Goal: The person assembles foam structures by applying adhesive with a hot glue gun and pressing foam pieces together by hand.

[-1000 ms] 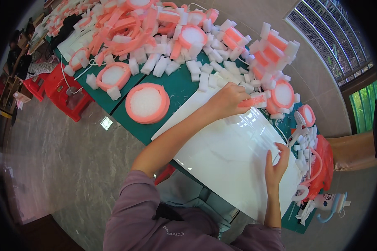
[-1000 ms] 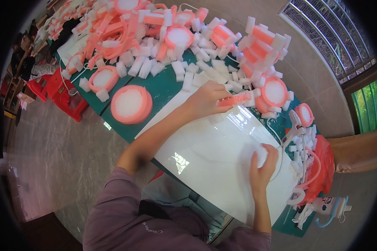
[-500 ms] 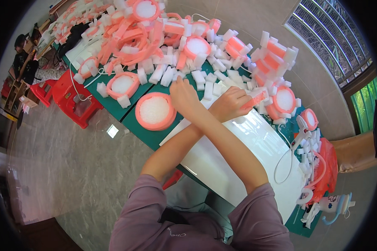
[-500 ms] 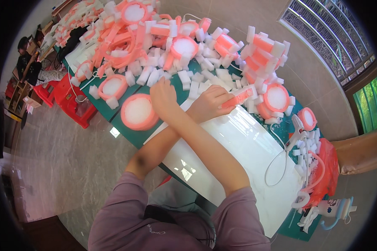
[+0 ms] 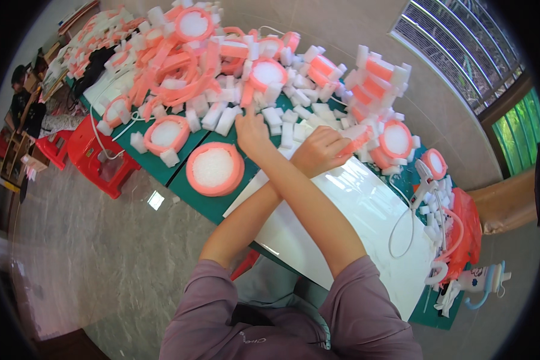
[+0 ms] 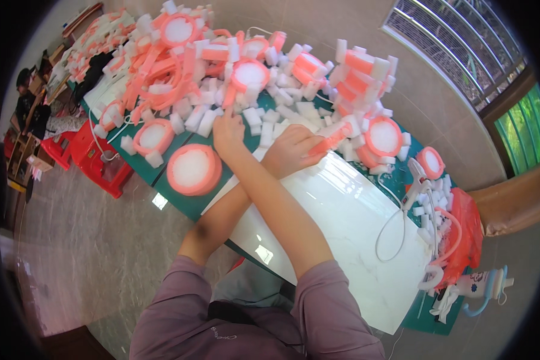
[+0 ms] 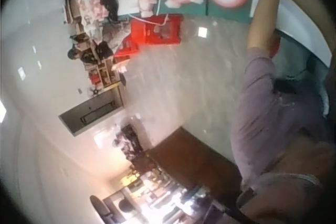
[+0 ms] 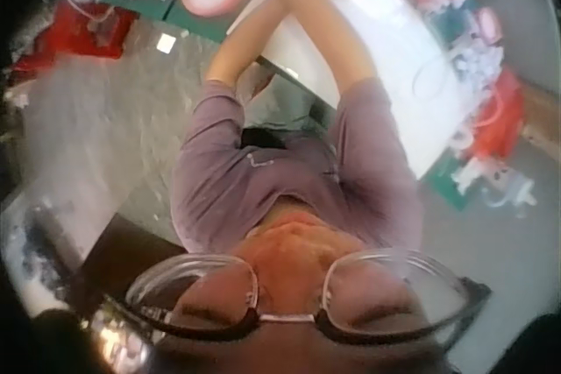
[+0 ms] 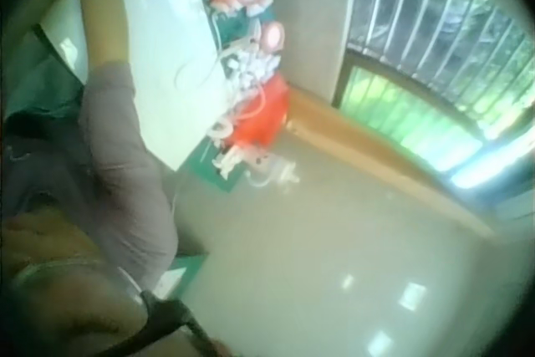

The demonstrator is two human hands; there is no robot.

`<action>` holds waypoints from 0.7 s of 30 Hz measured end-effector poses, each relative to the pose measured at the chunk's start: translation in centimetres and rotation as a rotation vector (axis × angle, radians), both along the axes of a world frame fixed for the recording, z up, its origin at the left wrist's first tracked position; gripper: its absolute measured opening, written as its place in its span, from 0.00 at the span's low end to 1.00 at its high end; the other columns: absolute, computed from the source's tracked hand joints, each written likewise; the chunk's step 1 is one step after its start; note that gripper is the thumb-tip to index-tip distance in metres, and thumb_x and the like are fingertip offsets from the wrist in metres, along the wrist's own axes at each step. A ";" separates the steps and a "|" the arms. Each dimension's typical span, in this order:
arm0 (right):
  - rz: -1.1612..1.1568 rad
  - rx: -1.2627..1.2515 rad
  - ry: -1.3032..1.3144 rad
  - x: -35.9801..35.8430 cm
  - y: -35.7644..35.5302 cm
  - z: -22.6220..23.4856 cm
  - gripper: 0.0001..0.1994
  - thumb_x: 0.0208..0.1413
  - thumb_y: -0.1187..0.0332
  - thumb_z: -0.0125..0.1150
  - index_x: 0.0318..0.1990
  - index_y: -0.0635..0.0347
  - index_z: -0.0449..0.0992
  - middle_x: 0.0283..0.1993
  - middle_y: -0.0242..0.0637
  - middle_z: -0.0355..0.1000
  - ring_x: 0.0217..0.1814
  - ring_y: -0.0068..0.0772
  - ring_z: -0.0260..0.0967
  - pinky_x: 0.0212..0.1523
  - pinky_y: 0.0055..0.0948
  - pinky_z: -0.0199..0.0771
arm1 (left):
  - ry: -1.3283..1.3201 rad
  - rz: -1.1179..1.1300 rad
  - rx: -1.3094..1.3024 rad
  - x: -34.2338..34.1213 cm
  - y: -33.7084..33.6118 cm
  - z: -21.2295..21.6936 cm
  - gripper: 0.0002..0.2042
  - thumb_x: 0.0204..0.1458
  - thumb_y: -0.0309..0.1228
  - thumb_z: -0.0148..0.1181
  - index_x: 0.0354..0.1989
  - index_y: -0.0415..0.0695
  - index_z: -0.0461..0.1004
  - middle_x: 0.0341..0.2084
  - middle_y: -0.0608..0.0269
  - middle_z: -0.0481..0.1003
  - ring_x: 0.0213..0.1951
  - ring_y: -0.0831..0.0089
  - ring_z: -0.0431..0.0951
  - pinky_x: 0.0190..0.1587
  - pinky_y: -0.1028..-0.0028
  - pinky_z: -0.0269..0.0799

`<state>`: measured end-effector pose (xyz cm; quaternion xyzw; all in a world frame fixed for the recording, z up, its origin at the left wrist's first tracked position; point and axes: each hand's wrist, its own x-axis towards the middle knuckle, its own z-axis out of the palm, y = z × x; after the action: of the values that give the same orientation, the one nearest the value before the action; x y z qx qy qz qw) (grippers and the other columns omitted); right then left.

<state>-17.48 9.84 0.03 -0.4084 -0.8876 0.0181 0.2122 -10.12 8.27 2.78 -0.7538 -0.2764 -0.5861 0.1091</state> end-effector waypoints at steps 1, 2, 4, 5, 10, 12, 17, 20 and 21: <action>-0.039 0.007 -0.031 0.0 -0.2 0.1 0.09 0.41 0.77 0.55 0.33 0.68 0.69 0.46 0.54 0.58 0.38 0.51 0.67 0.34 0.37 0.75 | -0.019 0.008 -0.012 0.0 0.0 0.1 0.15 0.32 0.26 0.66 0.31 0.43 0.71 0.25 0.63 0.68 0.31 0.66 0.70 0.37 0.70 0.66; -0.056 0.013 -0.036 0.2 -0.1 0.2 0.09 0.41 0.77 0.55 0.33 0.68 0.69 0.46 0.54 0.58 0.38 0.51 0.67 0.34 0.37 0.75 | -0.024 -0.008 -0.006 0.2 0.0 0.0 0.15 0.32 0.26 0.66 0.31 0.43 0.71 0.25 0.63 0.68 0.31 0.66 0.70 0.37 0.70 0.66; -0.111 -0.030 -0.072 1.1 0.3 0.3 0.09 0.40 0.78 0.56 0.33 0.69 0.69 0.46 0.55 0.59 0.39 0.52 0.67 0.34 0.37 0.75 | 0.093 0.019 -0.002 0.9 0.1 -0.1 0.15 0.31 0.26 0.66 0.30 0.44 0.71 0.24 0.64 0.68 0.31 0.67 0.70 0.36 0.70 0.66; -0.083 0.026 0.004 1.3 -0.5 1.1 0.10 0.39 0.79 0.56 0.33 0.69 0.68 0.40 0.54 0.63 0.36 0.49 0.68 0.33 0.37 0.74 | 0.089 0.021 -0.003 0.6 0.0 -0.3 0.15 0.31 0.26 0.66 0.30 0.44 0.71 0.24 0.64 0.68 0.31 0.67 0.70 0.36 0.70 0.66; 0.271 -0.048 0.394 7.1 -3.6 7.7 0.15 0.43 0.80 0.53 0.41 0.64 0.64 0.31 0.44 0.70 0.31 0.37 0.71 0.35 0.30 0.72 | 0.072 -0.075 -0.100 1.9 -0.1 -0.5 0.13 0.32 0.26 0.66 0.30 0.45 0.72 0.24 0.63 0.70 0.31 0.66 0.70 0.36 0.70 0.66; 0.385 -0.891 0.781 10.1 -6.5 11.6 0.16 0.48 0.78 0.53 0.46 0.60 0.64 0.38 0.40 0.71 0.37 0.31 0.71 0.38 0.27 0.71 | 0.074 -0.025 -0.171 1.2 -0.8 -0.4 0.10 0.36 0.29 0.62 0.30 0.45 0.72 0.25 0.63 0.70 0.31 0.66 0.71 0.39 0.70 0.65; 0.484 -1.135 0.930 17.9 -8.9 15.7 0.19 0.54 0.75 0.51 0.54 0.61 0.60 0.43 0.37 0.69 0.38 0.22 0.67 0.37 0.22 0.68 | -0.060 -0.290 -0.449 0.6 -2.6 1.9 0.10 0.39 0.32 0.58 0.32 0.45 0.74 0.26 0.63 0.73 0.30 0.67 0.72 0.36 0.70 0.67; 0.420 -1.061 0.895 20.8 -8.9 16.1 0.22 0.52 0.75 0.52 0.56 0.61 0.60 0.44 0.40 0.69 0.40 0.25 0.68 0.39 0.23 0.70 | -0.129 -0.477 -0.602 -0.2 -1.9 0.6 0.11 0.39 0.31 0.58 0.33 0.44 0.75 0.27 0.63 0.74 0.29 0.67 0.73 0.33 0.71 0.68; 0.436 -0.983 0.877 21.2 -8.9 15.8 0.21 0.53 0.75 0.51 0.55 0.61 0.61 0.43 0.40 0.69 0.38 0.25 0.68 0.36 0.24 0.70 | -0.299 -0.499 -0.784 -0.5 -0.2 -2.1 0.12 0.36 0.28 0.60 0.33 0.43 0.75 0.25 0.63 0.74 0.28 0.68 0.73 0.31 0.72 0.68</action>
<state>3.74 0.99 15.87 -0.2245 -0.6705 0.6238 0.3331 -10.59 8.05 0.71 -0.6889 -0.2997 -0.5480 -0.3679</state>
